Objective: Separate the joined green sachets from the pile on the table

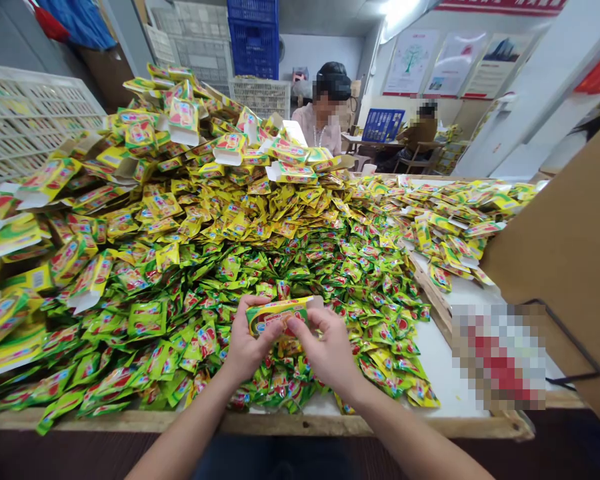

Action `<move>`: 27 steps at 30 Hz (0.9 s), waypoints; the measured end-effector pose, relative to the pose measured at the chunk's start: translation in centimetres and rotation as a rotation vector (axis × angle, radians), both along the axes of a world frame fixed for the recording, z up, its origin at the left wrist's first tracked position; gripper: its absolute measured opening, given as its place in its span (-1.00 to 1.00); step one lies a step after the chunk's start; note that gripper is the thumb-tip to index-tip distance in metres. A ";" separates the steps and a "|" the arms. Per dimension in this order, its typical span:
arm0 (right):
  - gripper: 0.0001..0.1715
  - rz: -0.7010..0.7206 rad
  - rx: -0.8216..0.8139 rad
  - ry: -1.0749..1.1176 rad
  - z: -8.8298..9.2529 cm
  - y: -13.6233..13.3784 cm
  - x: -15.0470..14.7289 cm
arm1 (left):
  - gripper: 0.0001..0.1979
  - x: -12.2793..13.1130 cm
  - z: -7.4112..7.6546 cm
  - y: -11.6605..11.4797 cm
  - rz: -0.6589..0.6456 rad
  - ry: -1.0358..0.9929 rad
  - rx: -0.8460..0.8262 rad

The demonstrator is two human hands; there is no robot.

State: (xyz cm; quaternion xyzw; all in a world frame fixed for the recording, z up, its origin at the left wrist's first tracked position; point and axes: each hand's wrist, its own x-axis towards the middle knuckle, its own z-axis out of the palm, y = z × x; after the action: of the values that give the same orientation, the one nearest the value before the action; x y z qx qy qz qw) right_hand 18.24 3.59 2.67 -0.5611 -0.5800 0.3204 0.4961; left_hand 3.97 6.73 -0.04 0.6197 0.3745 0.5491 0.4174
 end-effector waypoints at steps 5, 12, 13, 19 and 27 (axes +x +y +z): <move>-0.64 -0.171 0.194 -0.002 -0.7 -0.6 1.4 | -0.67 0.5 0.1 -0.6 -0.035 -0.020 -0.049; -0.52 0.218 -0.284 -0.040 1.0 -0.1 6.8 | -0.51 0.2 -0.2 -0.8 -0.298 0.196 -0.057; -0.52 0.167 -0.301 -0.070 2.0 0.8 8.7 | -0.48 0.1 -0.3 -0.7 -0.297 0.181 -0.054; -0.37 -0.990 0.252 -0.416 8.0 8.7 20.8 | -0.54 0.4 -0.6 -0.3 -0.156 0.176 0.006; -0.64 -0.728 -0.199 -0.724 1.7 15.7 19.6 | -0.77 0.8 -1.3 0.1 -0.098 0.417 0.210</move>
State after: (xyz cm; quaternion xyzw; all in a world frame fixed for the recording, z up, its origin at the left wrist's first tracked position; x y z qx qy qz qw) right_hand 37.85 19.28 4.38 -0.8456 -0.4486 -0.0338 0.2873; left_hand 4.79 6.80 -1.34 0.7770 0.3628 0.4244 0.2905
